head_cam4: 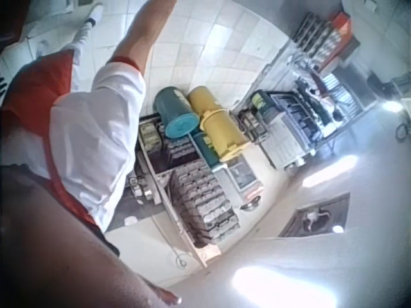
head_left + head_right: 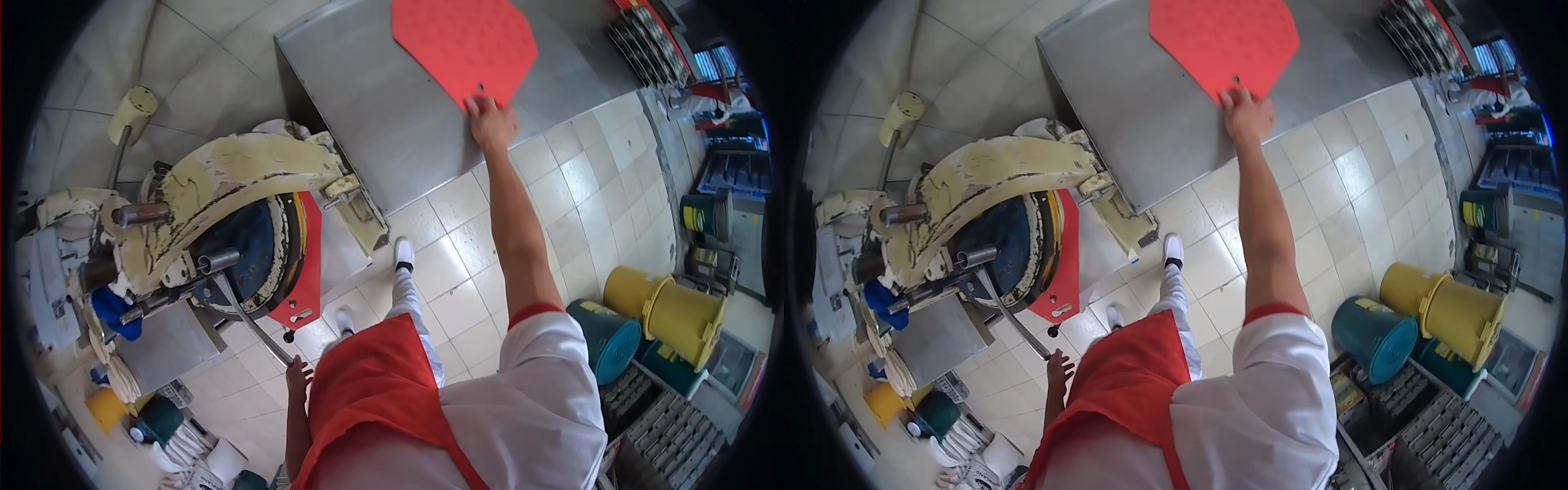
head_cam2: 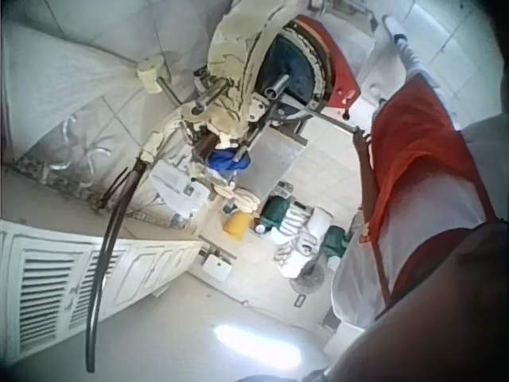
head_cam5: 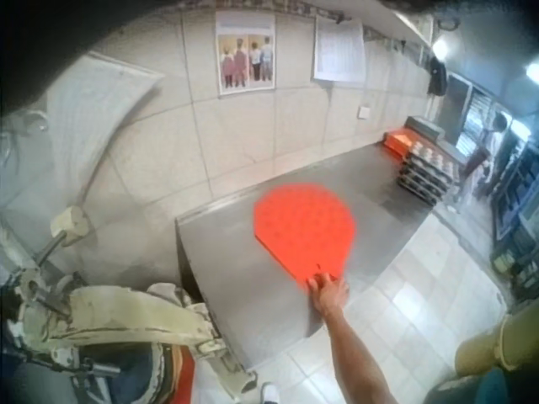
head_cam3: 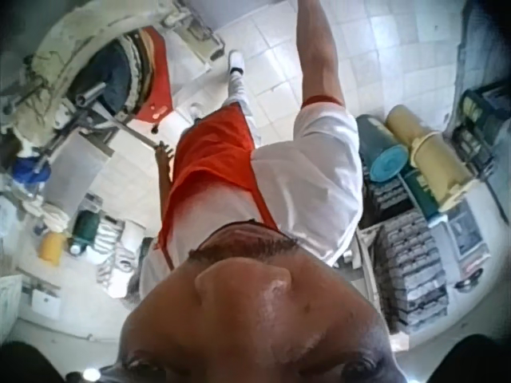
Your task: The person uses a dough divider to portion dough, cleans the machine with pliers and a cloth, and repeatedly places large dough discs onto a red tray to press and spread them with their hands.
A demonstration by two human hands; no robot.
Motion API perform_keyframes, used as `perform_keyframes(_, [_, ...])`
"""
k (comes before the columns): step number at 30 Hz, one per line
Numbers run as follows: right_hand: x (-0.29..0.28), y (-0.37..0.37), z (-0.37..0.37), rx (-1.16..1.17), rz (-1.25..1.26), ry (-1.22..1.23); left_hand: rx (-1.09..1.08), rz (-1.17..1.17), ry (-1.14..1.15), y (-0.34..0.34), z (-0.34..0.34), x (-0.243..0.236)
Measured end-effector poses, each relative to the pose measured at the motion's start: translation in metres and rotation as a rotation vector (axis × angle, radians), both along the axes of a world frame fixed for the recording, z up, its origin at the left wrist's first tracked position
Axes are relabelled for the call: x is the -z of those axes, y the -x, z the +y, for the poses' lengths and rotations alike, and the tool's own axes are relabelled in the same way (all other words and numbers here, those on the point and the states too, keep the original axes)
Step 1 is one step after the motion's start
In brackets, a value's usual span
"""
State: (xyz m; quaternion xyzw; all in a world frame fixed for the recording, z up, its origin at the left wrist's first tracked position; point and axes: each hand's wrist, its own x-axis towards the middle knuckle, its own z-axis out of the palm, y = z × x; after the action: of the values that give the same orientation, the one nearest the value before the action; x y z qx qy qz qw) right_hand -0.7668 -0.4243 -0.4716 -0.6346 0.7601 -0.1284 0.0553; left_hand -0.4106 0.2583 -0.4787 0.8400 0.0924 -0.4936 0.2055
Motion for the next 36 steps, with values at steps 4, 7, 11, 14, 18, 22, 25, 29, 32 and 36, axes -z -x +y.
perform_keyframes(4, [0.019, 0.044, 0.106, 0.074, -0.352, 0.187, 0.029, -0.061, 0.068, 0.042, -0.004, -0.003])
perform_keyframes(7, [0.044, 0.093, 0.185, 0.573, -1.509, 0.44, 0.036, -0.073, 0.179, 0.052, -0.002, 0.02])
perform_keyframes(11, [0.054, 0.173, 0.266, 0.633, -2.351, 0.048, 0.182, -0.096, 0.242, 0.063, 0.03, 0.055])
perform_keyframes(14, [0.021, 0.203, 0.35, 0.462, -2.435, -0.106, 0.244, 0.023, 0.288, 0.072, 0.043, 0.073])
perform_keyframes(18, [-0.063, 0.203, 0.49, 0.302, -2.248, -0.05, 0.183, 0.04, 0.382, 0.088, 0.092, 0.11])
perform_keyframes(22, [-0.163, 0.2, 0.615, 0.249, -2.198, -0.237, -0.186, -0.029, 0.521, 0.138, 0.184, 0.16])
perform_keyframes(25, [-0.155, 0.191, 0.656, 0.156, -2.139, -0.532, -0.308, 0.048, 0.701, 0.166, 0.309, 0.215])
perform_keyframes(29, [-0.128, 0.077, 0.73, 0.241, -1.703, -0.812, -0.247, -0.197, 0.267, 0.229, 0.493, 0.258])
perform_keyframes(32, [-0.137, -0.001, 0.791, 0.302, -1.62, -1.078, -1.197, 0.183, 0.211, 0.241, 0.587, 0.204])
perform_keyframes(36, [-0.165, -0.118, 0.88, 0.185, -1.63, -1.381, -1.521, -0.065, 0.155, 0.229, 0.703, 0.189])
